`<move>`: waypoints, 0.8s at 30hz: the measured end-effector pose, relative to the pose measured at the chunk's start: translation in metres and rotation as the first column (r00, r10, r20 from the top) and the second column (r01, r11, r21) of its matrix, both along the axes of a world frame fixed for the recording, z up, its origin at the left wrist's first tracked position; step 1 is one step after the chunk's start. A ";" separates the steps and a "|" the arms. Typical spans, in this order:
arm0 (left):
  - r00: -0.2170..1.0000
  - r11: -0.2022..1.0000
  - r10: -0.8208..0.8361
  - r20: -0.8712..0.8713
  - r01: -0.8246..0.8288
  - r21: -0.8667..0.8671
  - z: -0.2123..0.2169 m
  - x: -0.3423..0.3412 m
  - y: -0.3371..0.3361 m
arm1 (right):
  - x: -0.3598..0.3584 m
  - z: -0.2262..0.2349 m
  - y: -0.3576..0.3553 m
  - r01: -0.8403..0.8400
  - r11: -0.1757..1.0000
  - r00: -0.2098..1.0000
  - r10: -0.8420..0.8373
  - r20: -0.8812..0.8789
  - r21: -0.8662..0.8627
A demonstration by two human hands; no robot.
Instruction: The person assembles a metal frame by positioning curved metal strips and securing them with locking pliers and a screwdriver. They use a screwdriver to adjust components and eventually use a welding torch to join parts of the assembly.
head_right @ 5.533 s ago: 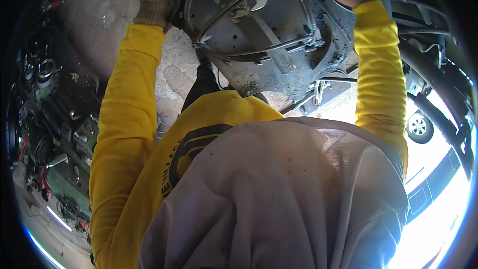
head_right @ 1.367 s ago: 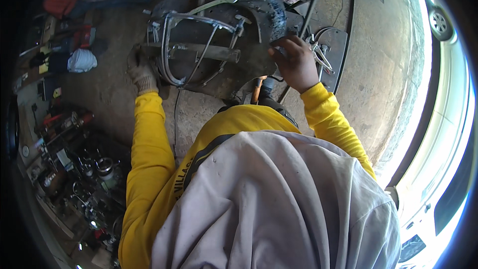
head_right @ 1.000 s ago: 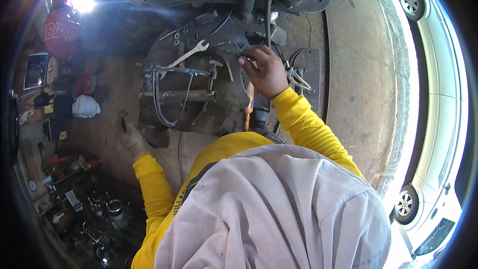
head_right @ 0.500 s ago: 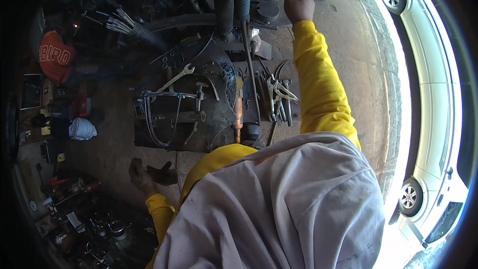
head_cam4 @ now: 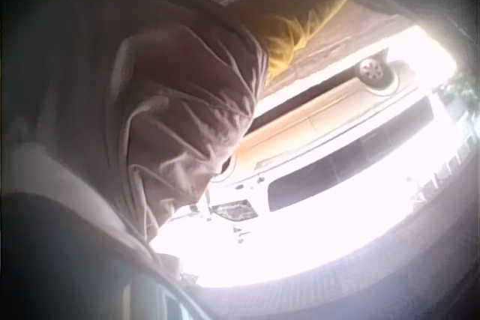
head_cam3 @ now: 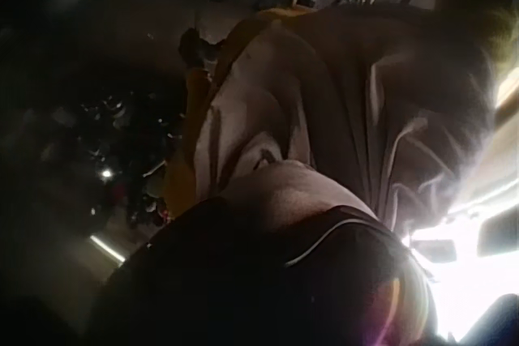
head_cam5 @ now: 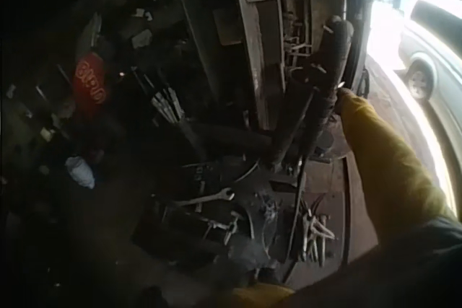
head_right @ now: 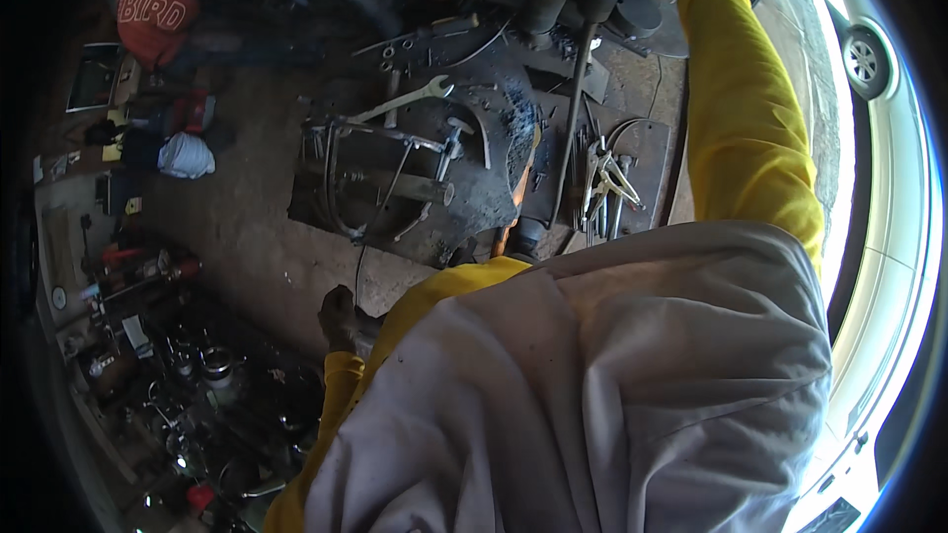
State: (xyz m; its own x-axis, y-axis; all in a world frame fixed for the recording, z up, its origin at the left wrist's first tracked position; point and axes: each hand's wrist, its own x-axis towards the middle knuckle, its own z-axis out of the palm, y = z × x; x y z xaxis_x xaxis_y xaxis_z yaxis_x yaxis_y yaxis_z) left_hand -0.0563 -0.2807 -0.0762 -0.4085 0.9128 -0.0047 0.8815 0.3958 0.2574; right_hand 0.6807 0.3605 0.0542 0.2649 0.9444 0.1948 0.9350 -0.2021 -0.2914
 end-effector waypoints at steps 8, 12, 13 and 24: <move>0.936 0.952 0.278 0.214 -0.239 -0.191 0.025 0.045 0.007 | 0.083 -0.027 0.039 -0.028 0.974 0.972 -0.026 -0.233 -0.227; 0.946 0.972 0.213 0.244 -0.181 -0.149 0.007 0.042 0.026 | 0.140 -0.005 -0.004 -0.018 0.995 0.748 -0.055 -0.662 -0.103; 0.944 0.951 0.283 0.171 -0.253 -0.176 0.028 0.039 0.001 | 0.073 -0.033 -0.027 -0.038 0.999 0.550 0.008 -0.835 -0.016; 0.791 0.903 0.082 0.607 0.199 -0.382 0.169 0.069 0.087 | -0.161 -0.048 -0.446 0.007 0.972 0.195 0.228 -0.954 0.234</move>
